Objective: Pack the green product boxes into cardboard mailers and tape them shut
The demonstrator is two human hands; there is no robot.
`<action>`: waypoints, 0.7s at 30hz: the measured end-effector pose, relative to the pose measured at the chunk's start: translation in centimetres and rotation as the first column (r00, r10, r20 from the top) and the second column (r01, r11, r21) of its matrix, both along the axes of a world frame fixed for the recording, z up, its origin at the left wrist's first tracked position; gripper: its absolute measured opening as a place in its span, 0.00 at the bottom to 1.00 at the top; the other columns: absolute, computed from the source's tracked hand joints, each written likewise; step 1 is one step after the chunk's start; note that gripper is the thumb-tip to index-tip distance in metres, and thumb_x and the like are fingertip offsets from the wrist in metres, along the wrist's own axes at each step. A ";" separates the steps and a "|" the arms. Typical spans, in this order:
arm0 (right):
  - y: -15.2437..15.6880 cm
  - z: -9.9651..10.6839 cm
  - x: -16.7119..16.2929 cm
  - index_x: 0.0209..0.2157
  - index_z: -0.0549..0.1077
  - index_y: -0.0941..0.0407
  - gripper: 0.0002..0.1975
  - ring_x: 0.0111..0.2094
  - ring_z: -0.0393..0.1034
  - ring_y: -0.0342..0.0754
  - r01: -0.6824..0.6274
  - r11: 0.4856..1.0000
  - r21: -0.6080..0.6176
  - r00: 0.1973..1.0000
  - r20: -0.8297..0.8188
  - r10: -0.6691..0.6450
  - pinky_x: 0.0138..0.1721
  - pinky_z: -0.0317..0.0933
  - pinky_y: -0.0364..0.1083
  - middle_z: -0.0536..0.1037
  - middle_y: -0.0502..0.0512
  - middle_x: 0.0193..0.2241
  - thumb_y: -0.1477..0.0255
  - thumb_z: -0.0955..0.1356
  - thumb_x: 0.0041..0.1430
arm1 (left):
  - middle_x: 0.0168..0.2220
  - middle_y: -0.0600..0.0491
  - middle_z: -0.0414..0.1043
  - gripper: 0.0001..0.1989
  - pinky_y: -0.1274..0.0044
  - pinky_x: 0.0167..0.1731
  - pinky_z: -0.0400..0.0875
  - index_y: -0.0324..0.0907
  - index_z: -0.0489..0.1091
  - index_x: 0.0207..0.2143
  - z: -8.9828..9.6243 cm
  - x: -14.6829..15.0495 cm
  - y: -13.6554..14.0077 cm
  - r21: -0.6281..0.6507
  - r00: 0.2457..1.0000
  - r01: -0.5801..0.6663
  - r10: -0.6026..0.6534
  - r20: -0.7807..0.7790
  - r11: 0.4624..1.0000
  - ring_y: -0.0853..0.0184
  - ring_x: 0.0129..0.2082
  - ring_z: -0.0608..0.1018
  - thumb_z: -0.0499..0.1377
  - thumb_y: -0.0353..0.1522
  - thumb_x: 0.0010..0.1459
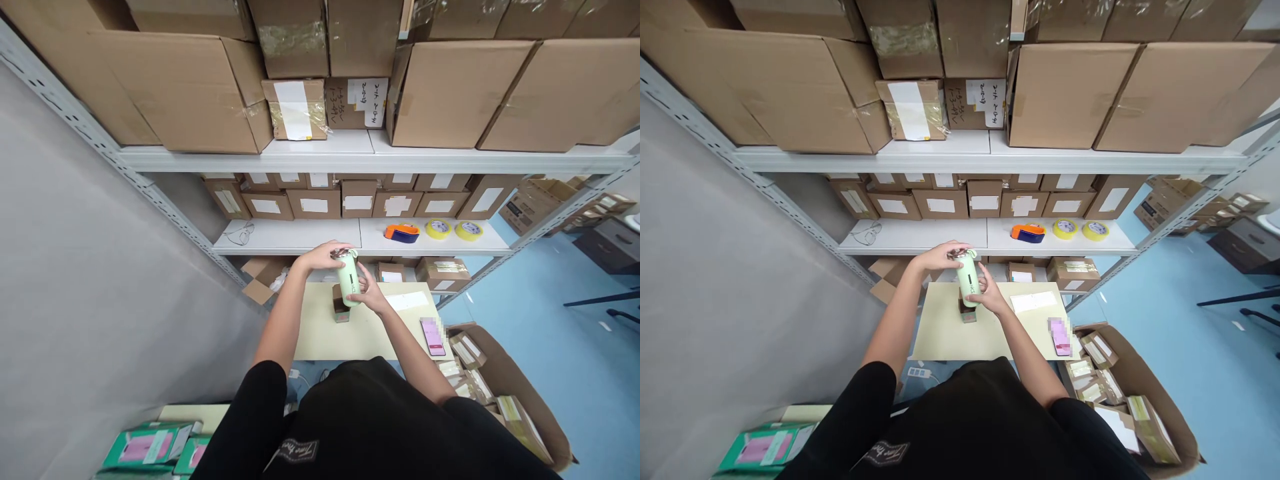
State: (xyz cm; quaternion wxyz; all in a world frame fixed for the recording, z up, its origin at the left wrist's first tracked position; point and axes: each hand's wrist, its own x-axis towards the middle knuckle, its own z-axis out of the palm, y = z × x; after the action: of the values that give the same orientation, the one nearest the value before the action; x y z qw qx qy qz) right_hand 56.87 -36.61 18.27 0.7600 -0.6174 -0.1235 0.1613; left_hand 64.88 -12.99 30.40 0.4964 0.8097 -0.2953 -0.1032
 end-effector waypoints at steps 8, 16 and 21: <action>-0.2 -7.1 0.9 0.72 0.55 0.43 0.56 0.57 0.72 0.56 -0.037 0.999 0.017 0.998 -0.059 0.038 0.55 0.68 0.55 0.76 0.57 0.59 0.70 0.77 0.42 | 0.36 0.54 0.74 0.26 0.74 0.39 0.72 0.42 0.79 0.47 -3.8 0.5 0.4 0.099 0.998 0.025 -0.020 -0.054 0.995 0.64 0.34 0.75 0.72 0.34 0.42; 1.0 -16.1 0.8 0.59 0.72 0.52 0.40 0.56 0.72 0.58 0.160 0.932 -0.325 0.938 -0.243 -0.246 0.55 0.68 0.57 0.78 0.62 0.54 0.69 0.73 0.39 | 0.35 0.56 0.73 0.31 0.76 0.40 0.67 0.46 0.73 0.55 -8.9 -2.4 1.0 0.279 0.993 -0.116 0.117 0.012 0.953 0.64 0.34 0.74 0.68 0.33 0.45; 3.0 -18.4 0.7 0.44 0.77 0.53 0.22 0.45 0.77 0.54 0.189 0.781 -0.595 0.925 -0.160 -0.345 0.45 0.70 0.49 0.83 0.54 0.41 0.69 0.71 0.42 | 0.38 0.53 0.72 0.29 0.74 0.44 0.67 0.47 0.73 0.57 -11.9 -3.8 1.2 0.394 0.990 -0.139 0.129 0.053 0.909 0.60 0.39 0.75 0.65 0.31 0.50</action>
State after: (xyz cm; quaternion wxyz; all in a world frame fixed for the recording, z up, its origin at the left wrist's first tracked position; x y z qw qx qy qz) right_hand 57.55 -33.56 -0.09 0.5654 -0.8001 0.1207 0.1601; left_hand 61.09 -11.83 18.55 0.3244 0.9130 -0.2185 -0.1162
